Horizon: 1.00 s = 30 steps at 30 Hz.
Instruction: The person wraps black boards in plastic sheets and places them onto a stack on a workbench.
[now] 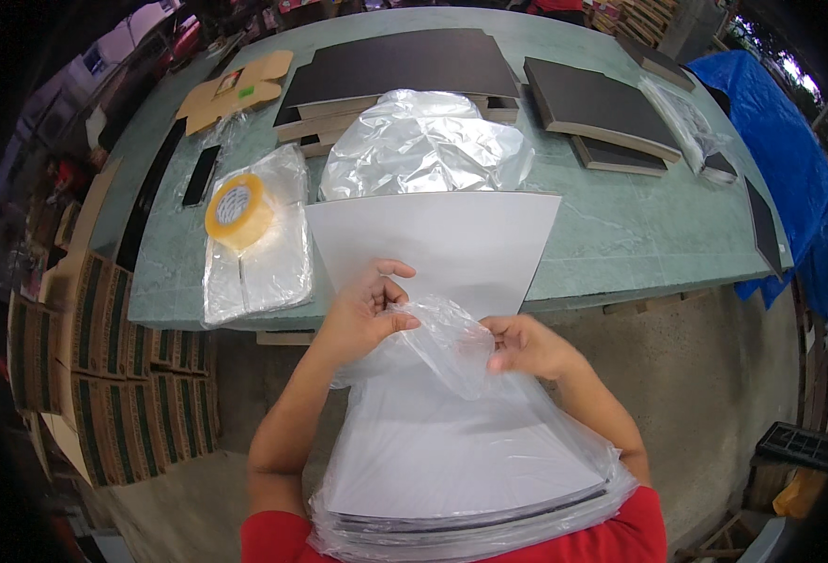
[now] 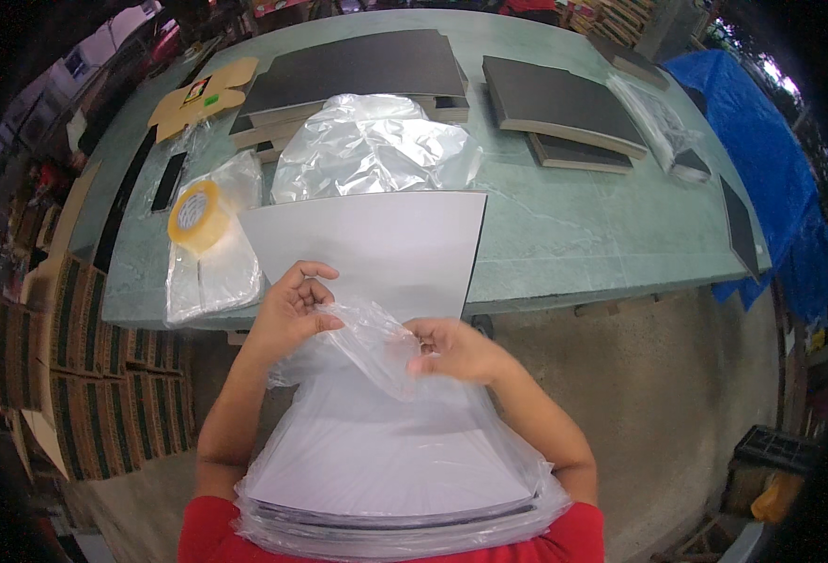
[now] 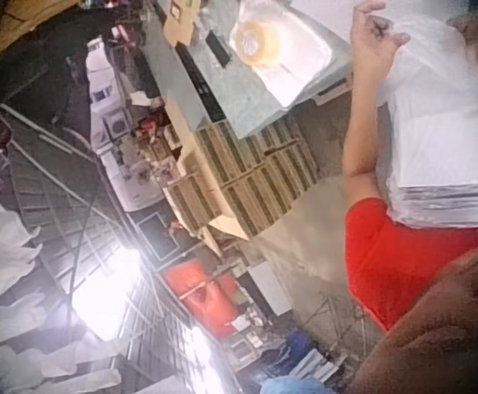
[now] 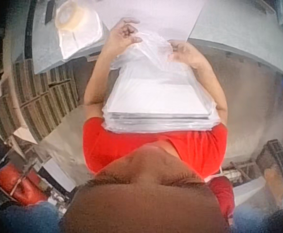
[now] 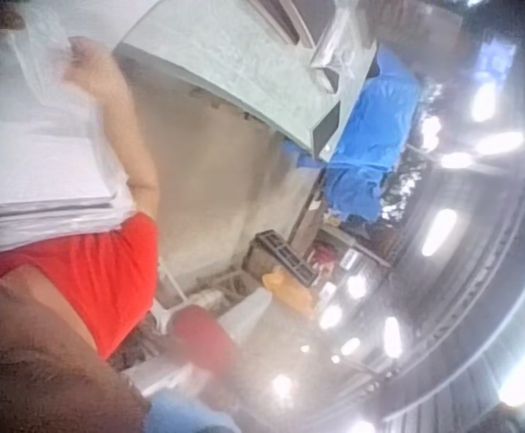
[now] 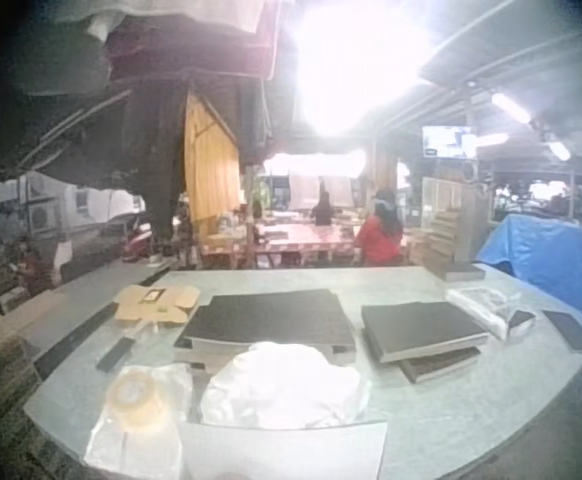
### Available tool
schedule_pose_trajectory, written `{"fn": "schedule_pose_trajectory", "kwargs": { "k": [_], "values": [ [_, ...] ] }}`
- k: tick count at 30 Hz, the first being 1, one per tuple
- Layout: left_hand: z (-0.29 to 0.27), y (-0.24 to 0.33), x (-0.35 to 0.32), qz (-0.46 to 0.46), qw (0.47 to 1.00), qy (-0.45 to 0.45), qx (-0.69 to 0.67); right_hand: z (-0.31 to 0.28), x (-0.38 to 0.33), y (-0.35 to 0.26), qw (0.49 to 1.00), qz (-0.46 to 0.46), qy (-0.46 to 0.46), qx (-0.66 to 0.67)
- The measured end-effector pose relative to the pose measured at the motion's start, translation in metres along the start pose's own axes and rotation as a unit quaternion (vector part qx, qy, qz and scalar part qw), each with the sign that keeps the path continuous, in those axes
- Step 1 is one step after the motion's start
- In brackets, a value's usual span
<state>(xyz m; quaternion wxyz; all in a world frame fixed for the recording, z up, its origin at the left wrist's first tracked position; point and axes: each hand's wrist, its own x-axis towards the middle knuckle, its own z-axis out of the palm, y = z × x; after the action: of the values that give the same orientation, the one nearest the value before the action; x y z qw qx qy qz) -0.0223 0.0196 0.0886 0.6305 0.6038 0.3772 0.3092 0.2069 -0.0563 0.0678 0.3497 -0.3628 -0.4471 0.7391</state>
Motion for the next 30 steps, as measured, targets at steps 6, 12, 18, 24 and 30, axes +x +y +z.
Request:
{"fn": "schedule_pose_trajectory", "kwargs": {
  "k": [6, 12, 18, 24, 30],
  "values": [
    [-0.001, -0.002, -0.002, 0.071, 0.991, 0.026, 0.112, -0.002, 0.005, -0.017, 0.971, 0.054, 0.008, -0.235],
    [0.011, 0.028, -0.018, 0.095, 0.944, 0.110, 0.297, 0.000, 0.012, -0.003, 0.988, -0.011, 0.145, 0.053],
    [0.045, 0.000, -0.028, 0.035, 0.995, -0.055, 0.082, 0.022, 0.020, 0.001, 0.951, 0.097, -0.013, 0.294],
    [-0.063, -0.005, -0.033, 0.025, 0.941, 0.288, 0.176, -0.004, 0.001, 0.002, 0.948, -0.053, -0.003, 0.314],
    [0.051, 0.024, -0.039, 0.148, 0.945, -0.070, 0.283, 0.031, 0.006, -0.043, 0.970, -0.237, 0.052, 0.005]
  ]
}}
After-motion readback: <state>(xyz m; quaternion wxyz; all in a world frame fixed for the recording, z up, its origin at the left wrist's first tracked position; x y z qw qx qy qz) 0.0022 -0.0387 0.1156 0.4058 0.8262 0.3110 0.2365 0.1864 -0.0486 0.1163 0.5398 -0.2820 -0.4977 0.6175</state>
